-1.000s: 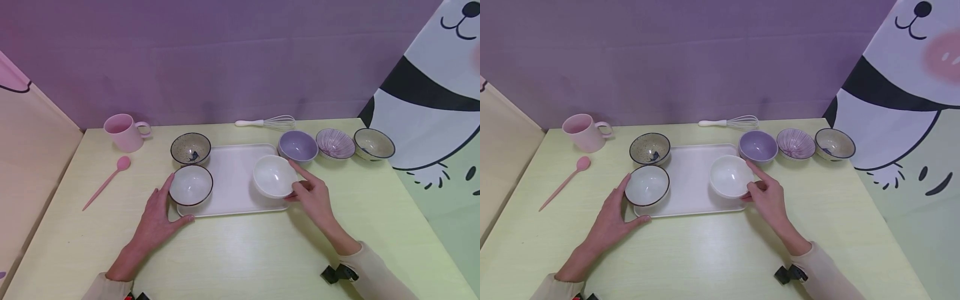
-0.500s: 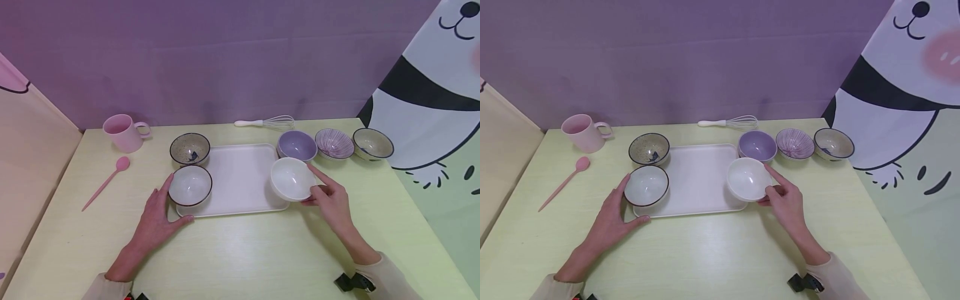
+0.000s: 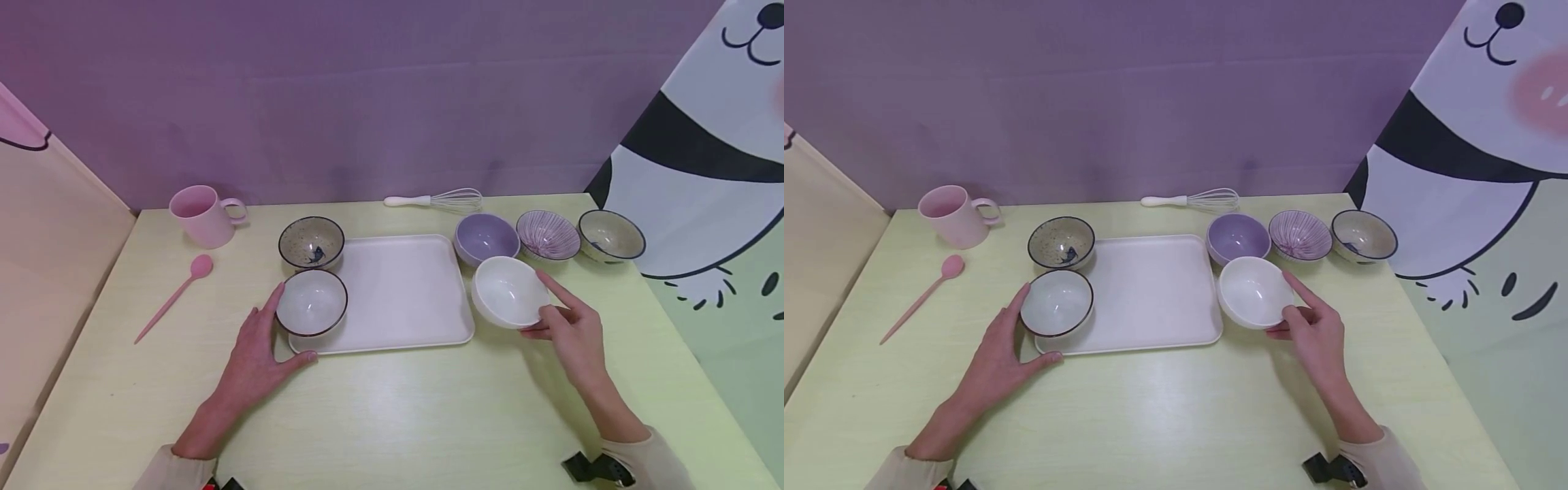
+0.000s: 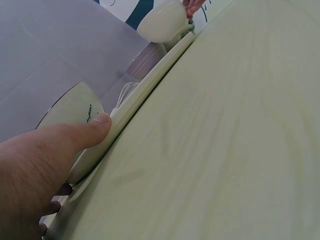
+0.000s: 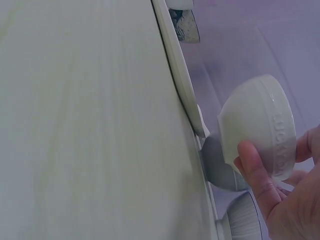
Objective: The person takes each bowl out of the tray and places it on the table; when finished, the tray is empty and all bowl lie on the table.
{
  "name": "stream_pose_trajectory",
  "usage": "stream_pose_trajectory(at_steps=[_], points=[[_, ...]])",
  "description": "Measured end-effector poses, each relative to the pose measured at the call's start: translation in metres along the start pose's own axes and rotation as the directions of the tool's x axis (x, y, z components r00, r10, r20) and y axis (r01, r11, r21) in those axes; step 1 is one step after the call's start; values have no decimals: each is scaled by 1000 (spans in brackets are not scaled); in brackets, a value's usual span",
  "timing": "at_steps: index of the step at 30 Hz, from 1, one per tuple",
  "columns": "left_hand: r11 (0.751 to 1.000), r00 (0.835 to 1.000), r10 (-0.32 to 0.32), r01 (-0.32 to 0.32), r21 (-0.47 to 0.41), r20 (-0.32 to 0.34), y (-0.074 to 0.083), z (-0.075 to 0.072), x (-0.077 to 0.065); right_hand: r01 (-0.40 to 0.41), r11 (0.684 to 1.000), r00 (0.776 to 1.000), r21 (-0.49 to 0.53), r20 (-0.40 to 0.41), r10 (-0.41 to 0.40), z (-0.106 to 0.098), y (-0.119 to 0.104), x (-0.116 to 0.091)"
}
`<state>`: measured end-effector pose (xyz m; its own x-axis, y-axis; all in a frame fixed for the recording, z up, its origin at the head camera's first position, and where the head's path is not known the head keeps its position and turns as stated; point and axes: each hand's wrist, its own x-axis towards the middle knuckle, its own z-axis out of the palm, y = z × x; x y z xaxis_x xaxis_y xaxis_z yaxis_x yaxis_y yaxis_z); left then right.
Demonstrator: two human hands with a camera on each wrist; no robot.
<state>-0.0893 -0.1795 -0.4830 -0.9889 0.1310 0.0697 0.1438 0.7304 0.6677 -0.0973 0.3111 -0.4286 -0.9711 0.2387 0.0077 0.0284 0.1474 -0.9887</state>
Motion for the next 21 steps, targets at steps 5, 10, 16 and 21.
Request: stream_pose_trajectory(at_steps=[5,10,16,21], points=[[1000,1000,4,-4,0,-4,-1,0,1,-5,1000,1000,31,-19,5,-12,0,3],[1000,1000,9,-9,3,-5,0,0,1,-17,999,999,38,-43,19,-25,1,6],[1000,1000,3,-3,5,-1,0,0,2,-31,995,994,93,-105,40,-38,3,10],[1000,1000,-1,1,6,-3,0,0,1,-19,990,987,138,-155,40,-47,7,12]])
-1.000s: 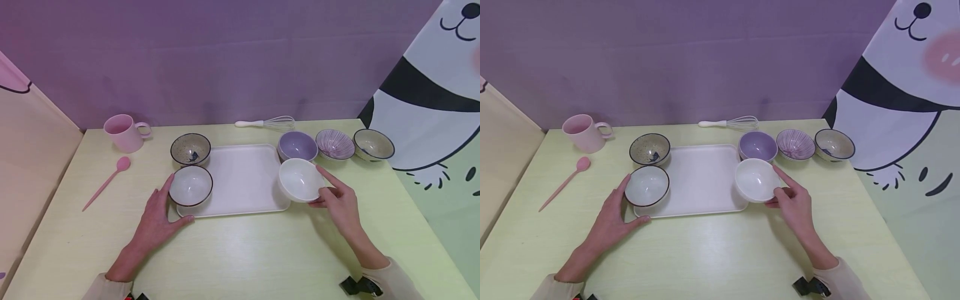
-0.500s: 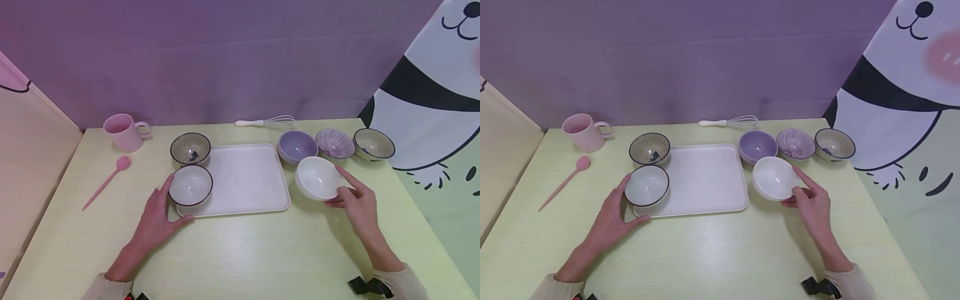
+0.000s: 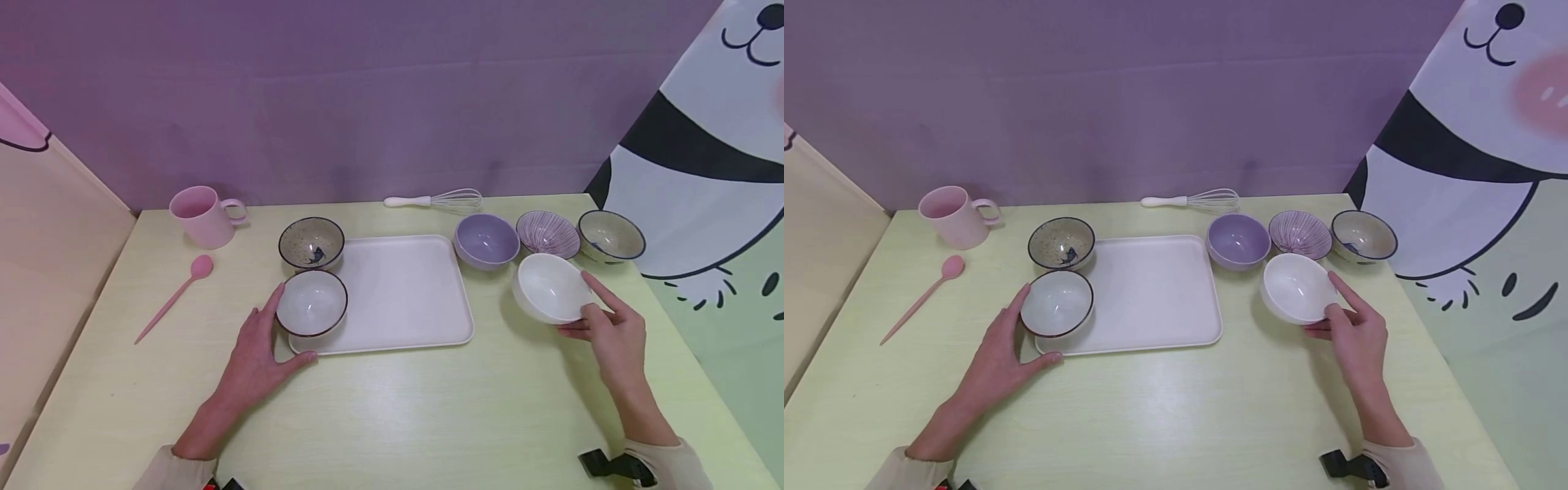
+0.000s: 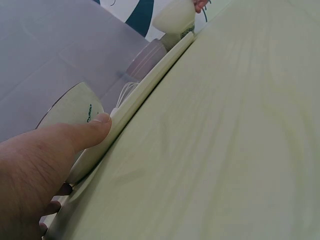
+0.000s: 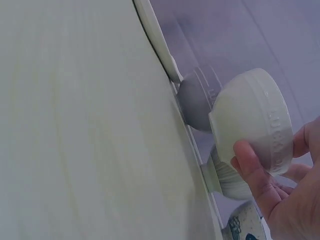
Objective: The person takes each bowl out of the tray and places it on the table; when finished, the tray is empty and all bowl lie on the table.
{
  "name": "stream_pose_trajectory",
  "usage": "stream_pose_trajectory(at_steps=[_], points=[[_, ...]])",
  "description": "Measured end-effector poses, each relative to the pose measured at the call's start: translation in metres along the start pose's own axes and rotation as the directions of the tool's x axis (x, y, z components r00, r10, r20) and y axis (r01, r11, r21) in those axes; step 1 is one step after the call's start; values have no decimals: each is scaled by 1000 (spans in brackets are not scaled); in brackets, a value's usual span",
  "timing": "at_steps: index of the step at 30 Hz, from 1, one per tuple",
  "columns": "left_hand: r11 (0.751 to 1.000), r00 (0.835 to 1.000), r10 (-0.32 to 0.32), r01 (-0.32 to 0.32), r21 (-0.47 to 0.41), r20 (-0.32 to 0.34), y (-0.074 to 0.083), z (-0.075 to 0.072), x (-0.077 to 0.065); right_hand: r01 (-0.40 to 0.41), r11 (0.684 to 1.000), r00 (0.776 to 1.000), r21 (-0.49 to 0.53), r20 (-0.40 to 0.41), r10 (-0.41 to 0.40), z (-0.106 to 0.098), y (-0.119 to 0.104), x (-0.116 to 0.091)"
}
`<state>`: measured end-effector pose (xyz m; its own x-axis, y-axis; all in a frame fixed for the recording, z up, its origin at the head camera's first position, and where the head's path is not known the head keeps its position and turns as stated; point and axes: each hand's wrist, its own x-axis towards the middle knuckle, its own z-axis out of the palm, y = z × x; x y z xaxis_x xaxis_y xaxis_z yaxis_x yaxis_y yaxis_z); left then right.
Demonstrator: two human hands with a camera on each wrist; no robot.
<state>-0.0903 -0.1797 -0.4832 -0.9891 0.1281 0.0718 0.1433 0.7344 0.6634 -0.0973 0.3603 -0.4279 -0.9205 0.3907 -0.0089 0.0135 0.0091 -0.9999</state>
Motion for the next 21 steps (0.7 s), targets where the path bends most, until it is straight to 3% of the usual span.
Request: stream_pose_trajectory(at_steps=[15,21], points=[[1000,1000,-4,4,-2,4,2,-1,-1,-36,995,992,97,-114,47,-28,4,16],[1000,1000,-7,7,-2,6,2,-1,-1,-53,995,985,90,-161,67,-39,2,18]])
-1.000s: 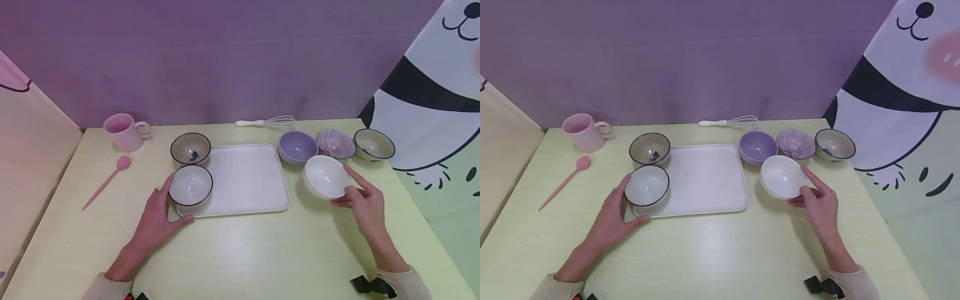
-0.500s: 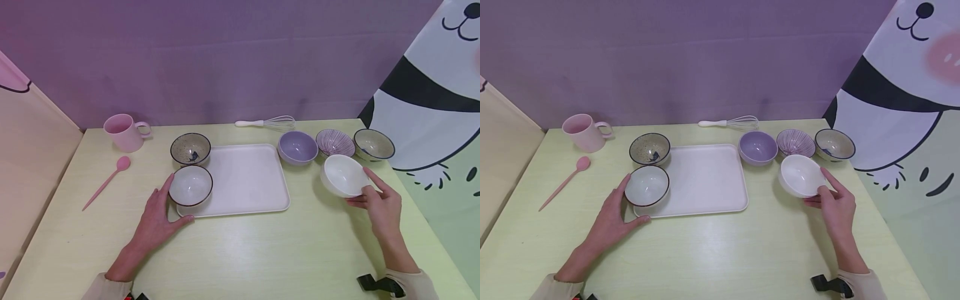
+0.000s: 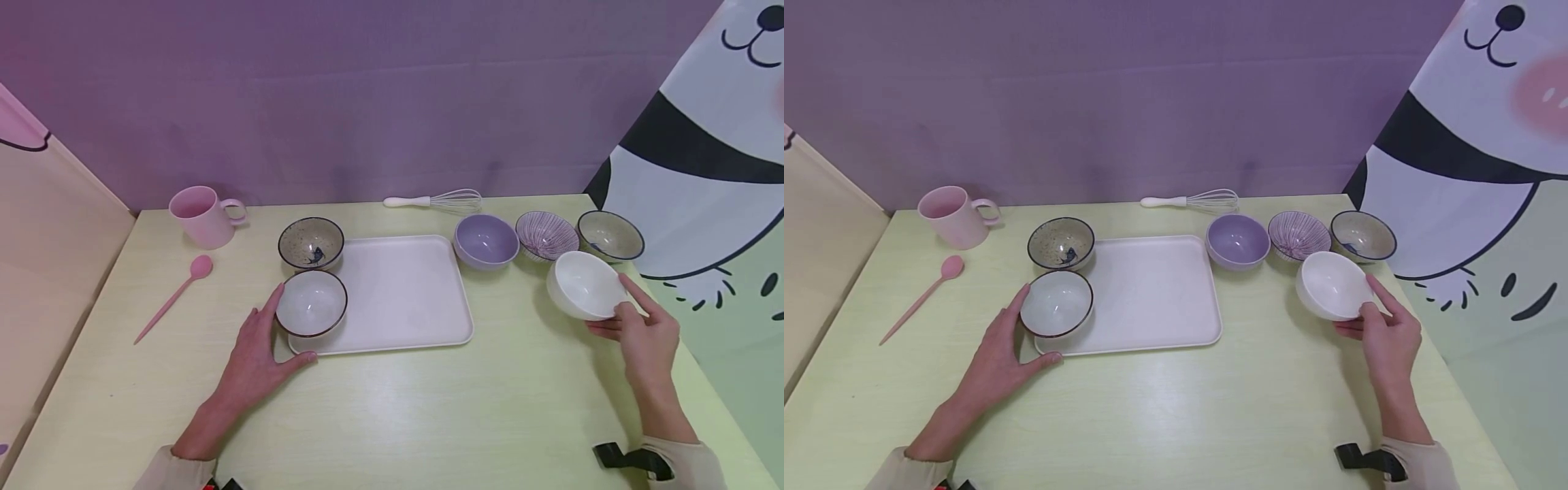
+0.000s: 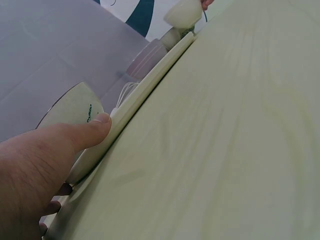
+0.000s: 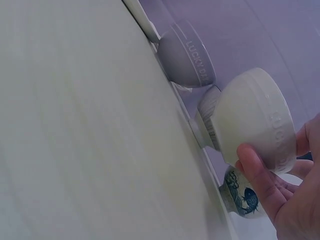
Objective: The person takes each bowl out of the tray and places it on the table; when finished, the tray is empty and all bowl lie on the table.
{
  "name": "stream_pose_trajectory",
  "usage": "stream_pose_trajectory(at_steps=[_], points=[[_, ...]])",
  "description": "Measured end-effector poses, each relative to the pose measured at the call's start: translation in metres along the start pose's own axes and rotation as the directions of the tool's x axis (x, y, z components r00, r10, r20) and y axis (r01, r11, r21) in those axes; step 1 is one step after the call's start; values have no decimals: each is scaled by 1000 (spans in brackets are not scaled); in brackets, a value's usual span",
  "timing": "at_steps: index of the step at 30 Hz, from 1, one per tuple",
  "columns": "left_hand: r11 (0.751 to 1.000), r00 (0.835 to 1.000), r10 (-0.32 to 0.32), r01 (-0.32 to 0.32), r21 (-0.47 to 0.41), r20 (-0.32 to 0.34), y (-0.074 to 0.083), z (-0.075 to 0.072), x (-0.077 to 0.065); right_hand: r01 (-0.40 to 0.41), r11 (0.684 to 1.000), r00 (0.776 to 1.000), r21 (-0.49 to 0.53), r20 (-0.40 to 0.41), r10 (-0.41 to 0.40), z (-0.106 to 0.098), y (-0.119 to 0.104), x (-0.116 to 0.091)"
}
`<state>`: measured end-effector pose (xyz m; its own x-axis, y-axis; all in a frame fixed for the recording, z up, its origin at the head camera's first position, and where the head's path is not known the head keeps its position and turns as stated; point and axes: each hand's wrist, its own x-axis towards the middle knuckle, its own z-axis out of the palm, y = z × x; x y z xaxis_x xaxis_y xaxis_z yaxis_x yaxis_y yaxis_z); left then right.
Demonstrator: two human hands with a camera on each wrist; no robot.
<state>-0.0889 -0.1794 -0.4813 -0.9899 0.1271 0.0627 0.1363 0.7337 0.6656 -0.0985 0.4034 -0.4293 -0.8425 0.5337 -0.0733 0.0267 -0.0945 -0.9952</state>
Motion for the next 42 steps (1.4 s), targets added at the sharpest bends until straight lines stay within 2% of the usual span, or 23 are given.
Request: stream_pose_trajectory(at_steps=[10,20,25,30,37,42], points=[[1000,1000,-3,3,-2,-1,-1,1,0,0,998,998,56,-59,3,-17,-1,5],[1000,1000,4,-4,2,-3,-1,1,1,-48,997,992,52,-112,54,-32,3,10],[1000,1000,4,-4,4,-5,-2,2,2,-66,997,991,42,-117,70,-37,4,11],[1000,1000,-1,1,5,-2,-2,2,1,-65,995,989,79,-126,75,-43,5,13],[1000,1000,-1,1,7,-4,-1,2,2,-78,990,974,120,-204,101,-51,7,18],[1000,1000,-5,5,10,-4,-1,1,1,-107,990,961,91,-244,126,-52,7,21]])
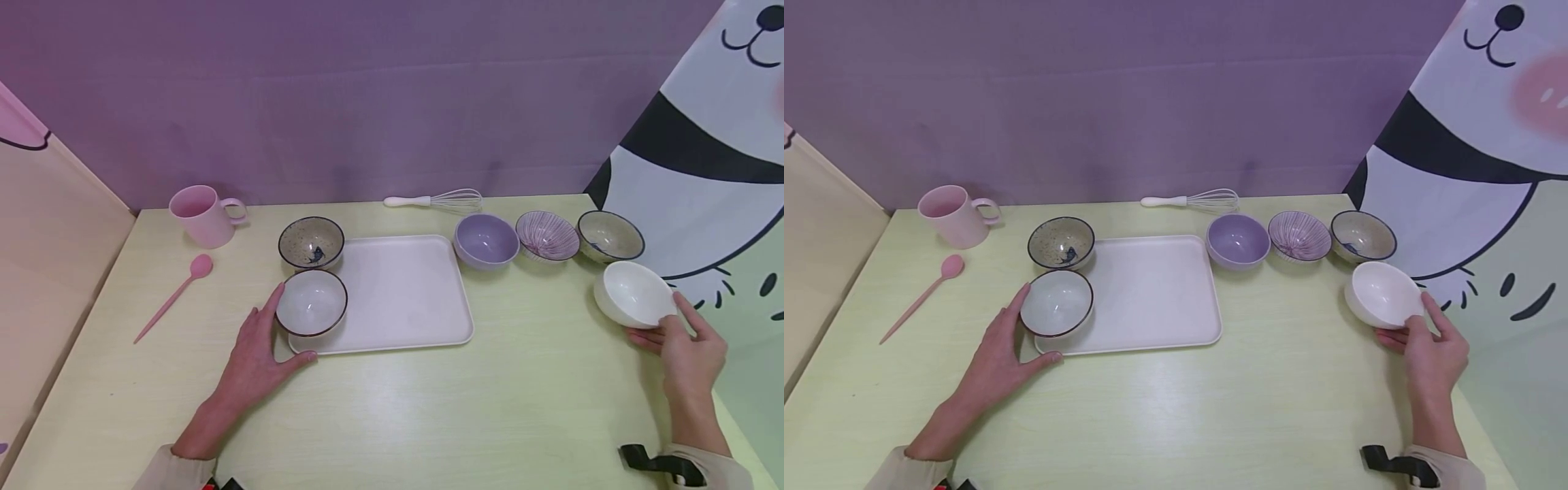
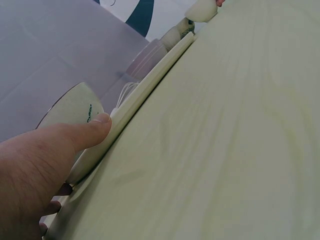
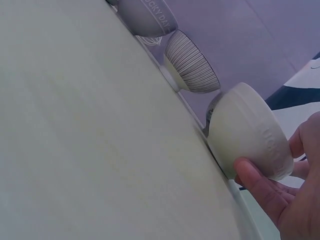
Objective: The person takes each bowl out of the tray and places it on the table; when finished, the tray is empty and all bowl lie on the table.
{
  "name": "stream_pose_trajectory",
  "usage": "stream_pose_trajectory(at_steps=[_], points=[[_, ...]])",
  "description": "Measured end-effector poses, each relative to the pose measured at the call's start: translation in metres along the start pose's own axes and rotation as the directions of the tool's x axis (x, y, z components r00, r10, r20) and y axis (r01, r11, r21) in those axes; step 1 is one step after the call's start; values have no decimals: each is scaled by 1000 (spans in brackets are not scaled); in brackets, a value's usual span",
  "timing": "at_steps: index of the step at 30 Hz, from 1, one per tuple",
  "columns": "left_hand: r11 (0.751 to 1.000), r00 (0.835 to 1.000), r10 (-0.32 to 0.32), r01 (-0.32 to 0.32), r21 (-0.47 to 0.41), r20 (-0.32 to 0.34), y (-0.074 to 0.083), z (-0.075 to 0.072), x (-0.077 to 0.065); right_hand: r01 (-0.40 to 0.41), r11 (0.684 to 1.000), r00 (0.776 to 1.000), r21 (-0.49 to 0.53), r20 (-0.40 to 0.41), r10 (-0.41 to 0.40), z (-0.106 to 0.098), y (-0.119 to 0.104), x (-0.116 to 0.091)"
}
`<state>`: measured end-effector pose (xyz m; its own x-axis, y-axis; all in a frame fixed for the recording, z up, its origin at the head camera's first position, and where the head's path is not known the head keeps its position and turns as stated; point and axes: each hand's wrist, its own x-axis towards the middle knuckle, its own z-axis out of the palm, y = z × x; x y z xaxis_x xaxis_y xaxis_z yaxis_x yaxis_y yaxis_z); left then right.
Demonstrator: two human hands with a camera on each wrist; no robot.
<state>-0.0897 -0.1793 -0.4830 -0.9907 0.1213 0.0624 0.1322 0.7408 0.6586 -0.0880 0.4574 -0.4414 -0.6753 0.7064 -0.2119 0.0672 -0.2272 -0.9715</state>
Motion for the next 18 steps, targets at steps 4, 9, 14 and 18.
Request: stream_pose_trajectory(at_steps=[4,9,14,18], points=[[1000,1000,-6,6,0,7,1,-1,-1,-4,999,1000,-46,-1,4,-1,0,1],[1000,1000,-3,3,-1,7,0,-1,-1,-4,999,1000,-52,-15,3,-3,-1,3],[1000,1000,-14,14,2,16,1,-1,-1,8,999,1000,-36,-14,-9,-6,-1,4],[1000,1000,-20,20,3,21,2,-2,-1,12,1000,999,-27,33,-11,-9,-1,3]])
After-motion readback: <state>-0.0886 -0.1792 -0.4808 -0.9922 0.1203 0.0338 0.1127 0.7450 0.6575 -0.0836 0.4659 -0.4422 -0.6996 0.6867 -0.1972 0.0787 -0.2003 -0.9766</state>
